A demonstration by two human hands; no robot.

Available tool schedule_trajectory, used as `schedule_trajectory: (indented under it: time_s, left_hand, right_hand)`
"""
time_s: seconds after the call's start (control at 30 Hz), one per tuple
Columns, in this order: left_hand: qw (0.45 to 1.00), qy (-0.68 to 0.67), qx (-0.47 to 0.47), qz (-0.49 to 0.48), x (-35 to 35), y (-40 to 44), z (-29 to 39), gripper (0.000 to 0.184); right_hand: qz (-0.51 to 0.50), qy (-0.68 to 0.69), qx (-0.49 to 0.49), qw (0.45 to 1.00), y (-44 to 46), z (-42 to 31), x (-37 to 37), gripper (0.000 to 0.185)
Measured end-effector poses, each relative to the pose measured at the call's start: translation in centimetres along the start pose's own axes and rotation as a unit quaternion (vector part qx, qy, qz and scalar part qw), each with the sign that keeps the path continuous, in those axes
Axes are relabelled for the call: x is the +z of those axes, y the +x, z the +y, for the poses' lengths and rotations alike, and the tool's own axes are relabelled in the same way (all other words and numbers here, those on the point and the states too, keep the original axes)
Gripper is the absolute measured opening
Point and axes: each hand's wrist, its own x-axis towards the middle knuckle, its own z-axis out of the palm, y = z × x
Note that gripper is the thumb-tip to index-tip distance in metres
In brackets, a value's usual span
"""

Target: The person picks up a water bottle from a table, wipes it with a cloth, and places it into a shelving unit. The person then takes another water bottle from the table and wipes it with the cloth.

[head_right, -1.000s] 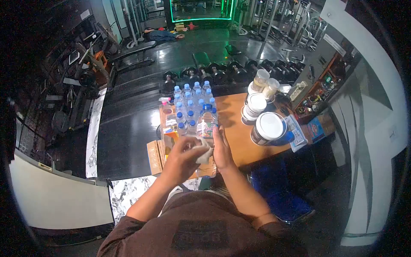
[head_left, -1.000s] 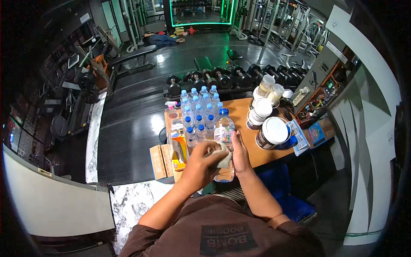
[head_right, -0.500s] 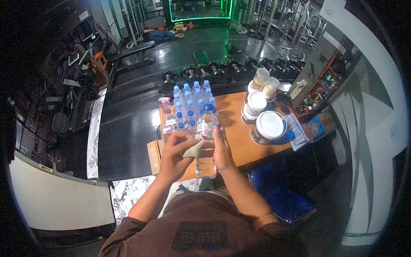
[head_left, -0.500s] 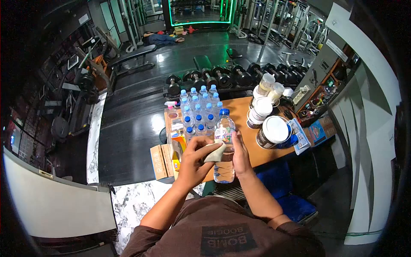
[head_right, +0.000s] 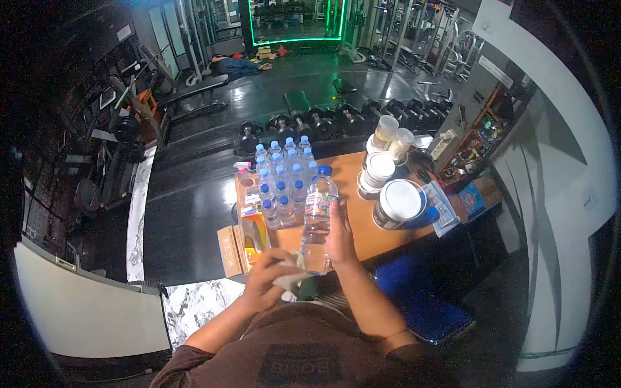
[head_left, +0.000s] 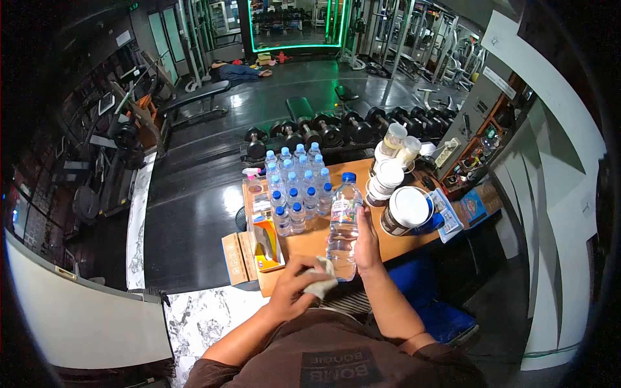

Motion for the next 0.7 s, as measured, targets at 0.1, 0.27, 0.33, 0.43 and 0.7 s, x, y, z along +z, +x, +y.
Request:
schedule_trajectory:
  time_s: [0.1,0.27,0.33,0.43,0.7]
  left_hand:
    - [0.984,0.072,-0.040,0.159,0.2,1.6,-0.8,0.041]
    - [0.980,0.144,-0.038,0.130,0.6,4.6,-0.9,0.056]
    - [0.981,0.171,-0.023,0.087,1.4,4.0,-1.2,0.059]
    - [0.986,0.161,-0.006,0.053,2.2,2.0,-1.3,0.057]
    - [0.998,0.055,-0.009,0.021,0.4,1.8,-1.2,0.051]
  right_hand:
    - [-0.009,0.002,-0.001,1.000,0.5,2.7,-1.2,0.051]
    - [-0.032,-0.088,-0.030,0.995,-0.4,2.7,-0.3,0.059]
    - [-0.033,-0.086,-0.037,0.995,0.2,3.0,-0.7,0.061]
    - [0.029,-0.038,-0.002,0.999,1.4,3.6,-1.8,0.058]
    - [0.009,0.006,-0.012,1.000,1.0,1.9,-1.0,0.039]
